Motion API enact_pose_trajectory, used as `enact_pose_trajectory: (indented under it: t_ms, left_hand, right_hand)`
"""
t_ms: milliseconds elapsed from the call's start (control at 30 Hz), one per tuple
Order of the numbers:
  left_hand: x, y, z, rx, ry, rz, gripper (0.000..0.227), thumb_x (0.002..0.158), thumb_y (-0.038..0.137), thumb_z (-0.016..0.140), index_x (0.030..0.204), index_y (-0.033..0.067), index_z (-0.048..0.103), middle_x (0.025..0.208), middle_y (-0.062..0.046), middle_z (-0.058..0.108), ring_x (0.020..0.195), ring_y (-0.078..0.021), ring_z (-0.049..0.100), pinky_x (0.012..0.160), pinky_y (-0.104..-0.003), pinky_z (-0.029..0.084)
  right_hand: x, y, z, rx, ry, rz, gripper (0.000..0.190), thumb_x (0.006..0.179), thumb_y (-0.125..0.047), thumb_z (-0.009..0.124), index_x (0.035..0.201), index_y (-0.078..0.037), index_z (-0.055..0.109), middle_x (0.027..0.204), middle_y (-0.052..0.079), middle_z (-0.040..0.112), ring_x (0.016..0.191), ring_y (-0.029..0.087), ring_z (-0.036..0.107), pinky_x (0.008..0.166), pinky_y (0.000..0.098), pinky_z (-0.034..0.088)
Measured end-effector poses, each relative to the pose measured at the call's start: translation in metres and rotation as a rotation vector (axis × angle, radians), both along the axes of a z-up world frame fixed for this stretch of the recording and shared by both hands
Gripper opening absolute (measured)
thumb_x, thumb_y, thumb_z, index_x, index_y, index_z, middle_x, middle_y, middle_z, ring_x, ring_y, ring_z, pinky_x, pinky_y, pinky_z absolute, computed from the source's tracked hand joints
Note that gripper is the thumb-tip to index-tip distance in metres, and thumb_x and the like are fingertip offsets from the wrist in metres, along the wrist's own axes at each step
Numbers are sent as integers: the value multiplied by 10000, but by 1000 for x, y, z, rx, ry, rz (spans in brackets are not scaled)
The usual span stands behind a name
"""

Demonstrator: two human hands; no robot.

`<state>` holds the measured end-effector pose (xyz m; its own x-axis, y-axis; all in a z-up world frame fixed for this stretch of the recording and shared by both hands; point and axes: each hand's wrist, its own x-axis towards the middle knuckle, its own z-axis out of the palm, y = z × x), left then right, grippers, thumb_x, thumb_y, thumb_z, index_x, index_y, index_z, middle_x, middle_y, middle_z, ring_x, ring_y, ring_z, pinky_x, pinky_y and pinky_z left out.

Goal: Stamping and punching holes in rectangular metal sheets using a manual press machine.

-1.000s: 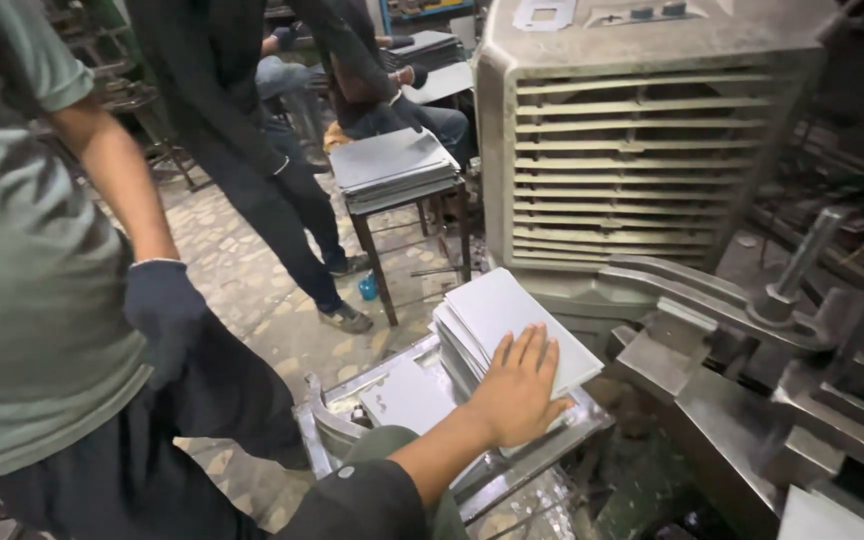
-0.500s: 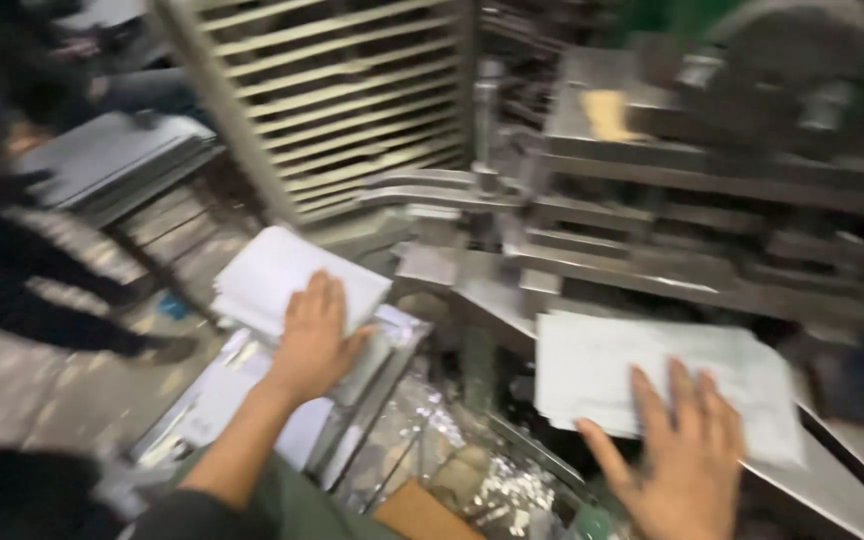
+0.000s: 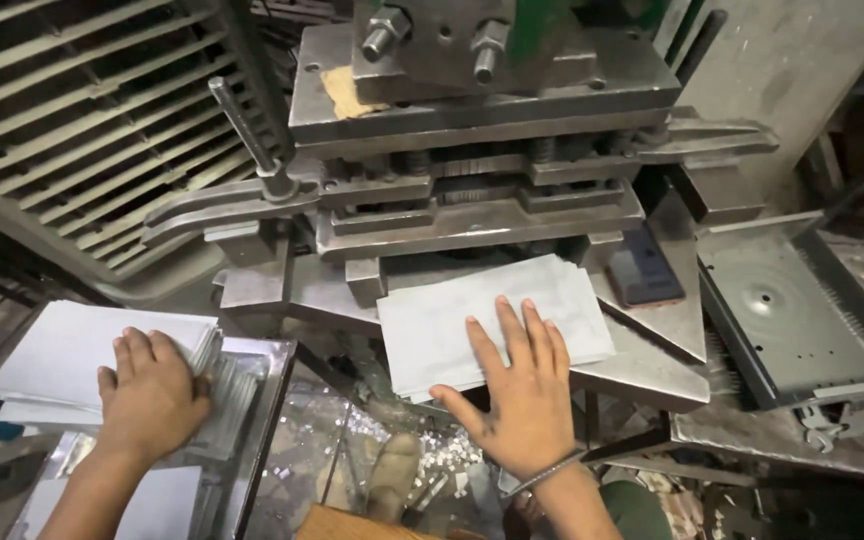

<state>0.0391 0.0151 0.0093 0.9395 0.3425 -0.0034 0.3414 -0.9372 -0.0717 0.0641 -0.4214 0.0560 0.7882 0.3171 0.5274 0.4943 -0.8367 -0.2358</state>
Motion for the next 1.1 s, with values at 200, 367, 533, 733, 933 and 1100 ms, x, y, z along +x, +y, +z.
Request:
enact_pose_trajectory:
  t_ms: [200, 367, 533, 733, 933, 1100]
  left_hand:
    - [-22, -42, 7, 162, -177, 25, 677, 893, 333, 591, 1404, -85, 438, 1556, -356, 395, 1492, -467, 353, 1213, -585, 304]
    - [-31, -53, 8, 216, -453, -29, 615, 853, 234, 612, 1372, -73, 489, 1514, -330, 494, 1435, -449, 481, 1151, -531, 399]
    - [-22, -11, 43, -96, -297, 50, 898, 957, 644, 419, 1500, -71, 400, 1470, -291, 512, 1276, -448, 568, 1041, -602, 483]
    - [-5, 23, -37, 191, -381, -6, 938, 1019, 638, 346, 1310, -245, 472, 1389, -442, 462, 1238, -528, 490, 996, -617, 444]
    - [-48, -73, -4, -79, -476, -96, 795, 969, 375, 506, 1496, -166, 260, 1584, -426, 187, 1518, -538, 125, 1201, -645, 73]
    - [-74, -67, 28, -58, -479, -184, 621, 913, 249, 609, 1422, -66, 445, 1506, -318, 402, 1431, -475, 365, 1156, -520, 345]
  right_hand:
    - [-3, 0, 0, 7, -13, 8, 803, 904, -715, 494, 1422, -106, 565, 1559, 246, 410, 1497, 430, 268, 1207, 561, 161]
    - [-3, -2, -1, 1, -15, 0, 810, 901, -730, 492, 1428, -119, 558, 1560, 239, 412, 1502, 423, 261, 1211, 549, 148]
    - [-1, -3, -6, -49, 24, -22, 852, 903, -782, 434, 1445, -133, 540, 1584, 223, 384, 1515, 418, 225, 1211, 564, 137]
    - [3, -3, -11, -116, 17, -35, 860, 899, -802, 328, 1444, -166, 527, 1587, 214, 402, 1506, 409, 280, 1223, 567, 166]
    - [5, -4, -17, -140, 49, -58, 857, 877, -810, 349, 1454, -199, 518, 1616, 188, 378, 1552, 372, 222, 1232, 552, 149]
    - [5, -4, -18, -135, 73, -54, 864, 879, -815, 339, 1458, -197, 510, 1616, 192, 368, 1552, 382, 209, 1237, 554, 128]
